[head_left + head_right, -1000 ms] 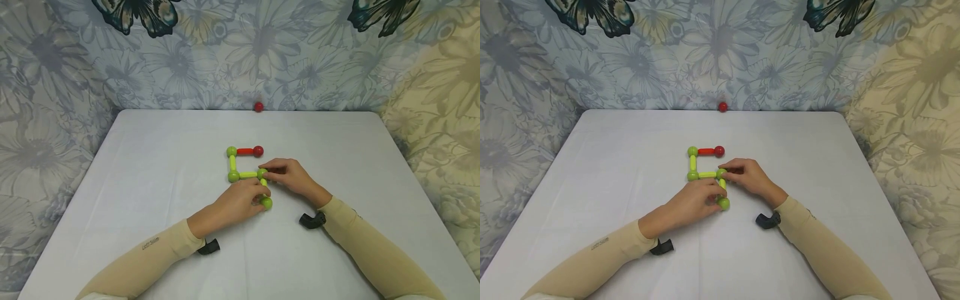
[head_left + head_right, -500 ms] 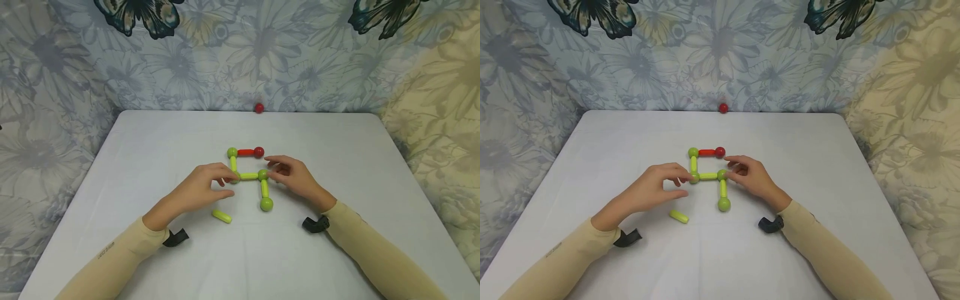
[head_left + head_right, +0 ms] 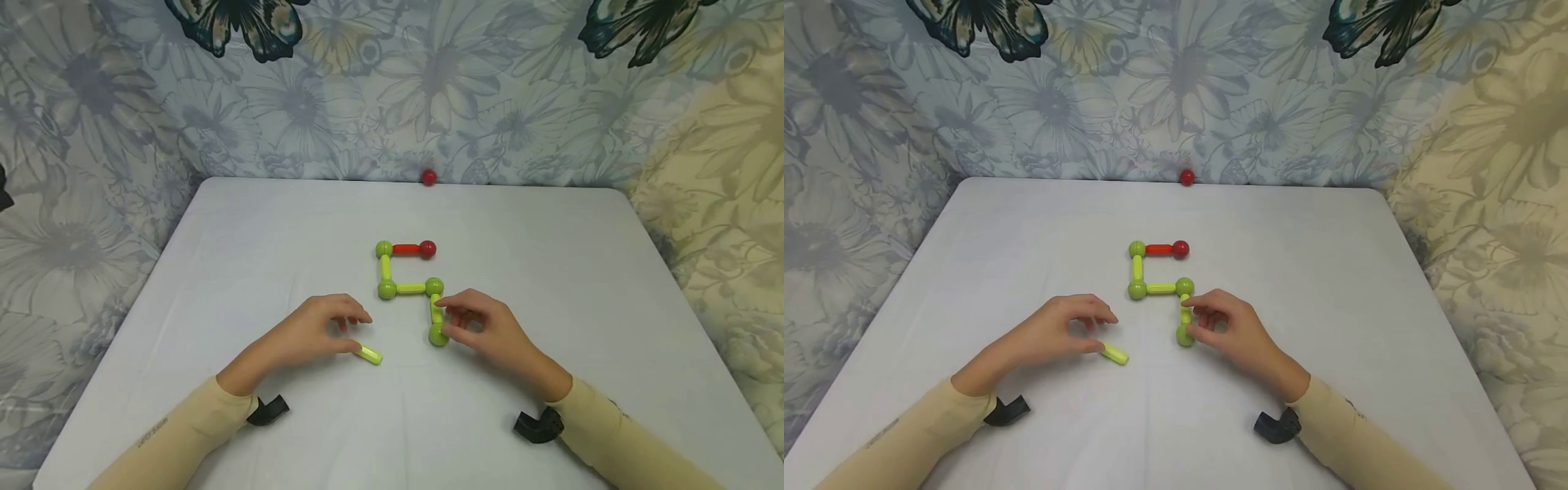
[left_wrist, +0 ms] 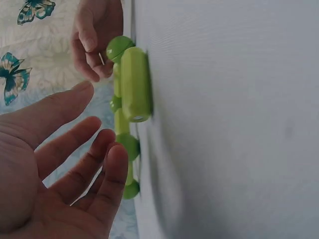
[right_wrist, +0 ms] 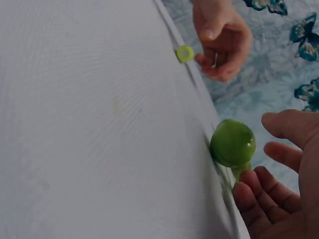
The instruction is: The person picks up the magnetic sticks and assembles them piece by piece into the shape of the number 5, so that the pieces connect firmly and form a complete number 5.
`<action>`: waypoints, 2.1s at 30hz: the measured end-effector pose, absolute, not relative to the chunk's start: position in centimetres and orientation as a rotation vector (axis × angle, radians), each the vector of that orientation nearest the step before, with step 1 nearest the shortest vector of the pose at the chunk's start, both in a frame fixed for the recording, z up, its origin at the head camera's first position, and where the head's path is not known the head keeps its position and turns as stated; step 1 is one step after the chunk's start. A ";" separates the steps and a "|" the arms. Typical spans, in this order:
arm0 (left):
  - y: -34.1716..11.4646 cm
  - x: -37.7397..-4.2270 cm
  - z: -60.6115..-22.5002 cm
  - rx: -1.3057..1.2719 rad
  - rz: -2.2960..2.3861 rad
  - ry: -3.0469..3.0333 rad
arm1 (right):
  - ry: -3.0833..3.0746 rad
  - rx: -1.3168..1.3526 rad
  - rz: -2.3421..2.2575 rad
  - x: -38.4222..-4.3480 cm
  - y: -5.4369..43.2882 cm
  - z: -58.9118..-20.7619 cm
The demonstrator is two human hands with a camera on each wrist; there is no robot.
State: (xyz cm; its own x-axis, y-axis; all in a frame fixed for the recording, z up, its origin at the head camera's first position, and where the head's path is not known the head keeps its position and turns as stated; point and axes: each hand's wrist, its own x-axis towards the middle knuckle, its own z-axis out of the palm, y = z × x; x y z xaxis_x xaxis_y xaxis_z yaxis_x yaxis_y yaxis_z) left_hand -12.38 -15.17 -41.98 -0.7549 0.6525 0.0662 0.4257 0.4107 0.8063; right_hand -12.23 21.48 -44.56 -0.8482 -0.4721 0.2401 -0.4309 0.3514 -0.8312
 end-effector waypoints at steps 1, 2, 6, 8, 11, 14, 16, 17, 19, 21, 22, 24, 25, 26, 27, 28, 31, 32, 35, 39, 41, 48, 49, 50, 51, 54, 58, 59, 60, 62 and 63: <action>-15.1 -12.3 -42.3 0.945 1.253 2.403 | 2.557 -0.859 -1.526 -12.1 21.4 -44.7; -15.1 -12.3 -42.5 0.945 1.243 2.396 | 2.563 -0.866 -1.513 -12.0 21.3 -44.9; -14.9 -12.3 -43.0 0.972 1.184 2.396 | 2.613 -0.884 -1.445 -11.9 21.4 -45.5; -14.9 -12.3 -43.1 0.979 1.160 2.406 | 2.631 -0.894 -1.416 -11.9 21.5 -45.7; -14.8 -12.4 -43.2 0.990 1.126 2.412 | 2.642 -0.912 -1.386 -11.9 21.6 -46.0; -14.6 -12.4 -43.2 1.010 1.093 2.414 | 2.642 -0.958 -1.358 -12.0 21.7 -46.1; -14.4 -12.3 -43.2 1.019 1.067 2.427 | 2.644 -0.996 -1.342 -12.1 21.8 -46.2; -14.3 -12.3 -43.2 1.019 1.055 2.432 | 2.645 -1.015 -1.334 -12.1 21.8 -46.2; -14.2 -12.3 -43.1 1.027 1.041 2.443 | 2.645 -1.045 -1.328 -12.1 21.8 -46.3; -14.0 -12.3 -43.1 1.020 1.031 2.453 | 2.645 -1.060 -1.328 -12.2 21.7 -46.3; -14.0 -12.3 -43.1 1.019 1.034 2.455 | 2.644 -1.064 -1.329 -12.2 21.7 -46.3; -13.9 -12.3 -43.1 1.019 1.044 2.465 | 2.642 -1.069 -1.328 -12.2 21.7 -46.3; -13.8 -12.3 -43.1 1.018 1.052 2.472 | 2.642 -1.070 -1.326 -12.2 21.7 -46.2; -13.7 -12.3 -43.1 1.010 1.059 2.481 | 2.644 -1.072 -1.322 -12.2 21.7 -46.2; -13.6 -12.3 -43.1 1.008 1.071 2.488 | 2.648 -1.076 -1.316 -12.2 21.7 -46.2; -13.5 -12.3 -43.0 1.004 1.084 2.495 | 2.653 -1.079 -1.309 -12.2 21.7 -46.2; -13.2 -12.4 -42.8 0.985 1.119 2.511 | 2.666 -1.083 -1.295 -12.2 21.6 -46.1; -13.0 -12.4 -42.7 0.979 1.125 2.516 | 2.671 -1.083 -1.289 -12.2 21.6 -46.1; -12.5 -12.5 -42.5 0.966 1.129 2.529 | 2.677 -1.072 -1.282 -12.1 21.5 -46.1; -11.6 -12.8 -42.3 0.971 1.108 2.543 | 2.683 -1.048 -1.271 -12.1 21.4 -46.1; -11.1 -12.9 -42.3 0.972 1.101 2.555 | 2.687 -1.051 -1.272 -12.1 21.3 -46.1; -9.7 -13.5 -42.6 0.937 1.078 2.578 | 2.700 -1.069 -1.270 -12.1 21.3 -46.3; -9.5 -13.5 -42.6 0.938 1.078 2.577 | 2.701 -1.070 -1.270 -12.1 21.3 -46.3; -9.4 -13.5 -42.6 0.943 1.080 2.576 | 2.702 -1.072 -1.270 -12.2 21.3 -46.3; -9.3 -13.5 -42.7 0.948 1.080 2.575 | 2.703 -1.075 -1.272 -12.2 21.3 -46.3; -8.9 -13.5 -42.7 0.958 1.073 2.572 | 2.704 -1.077 -1.276 -12.2 21.3 -46.3; -8.2 -13.6 -42.8 0.959 1.074 2.565 | 2.715 -1.071 -1.279 -12.2 21.3 -46.4; -8.0 -13.6 -42.8 0.955 1.081 2.562 | 2.717 -1.070 -1.281 -12.2 21.3 -46.4; -7.8 -13.6 -42.8 0.950 1.091 2.558 | 2.718 -1.071 -1.282 -12.2 21.3 -46.4; -7.5 -13.6 -42.9 0.946 1.101 2.554 | 2.717 -1.076 -1.288 -12.2 21.3 -46.5; -7.4 -13.6 -42.9 0.945 1.104 2.552 | 2.717 -1.080 -1.289 -12.2 21.3 -46.5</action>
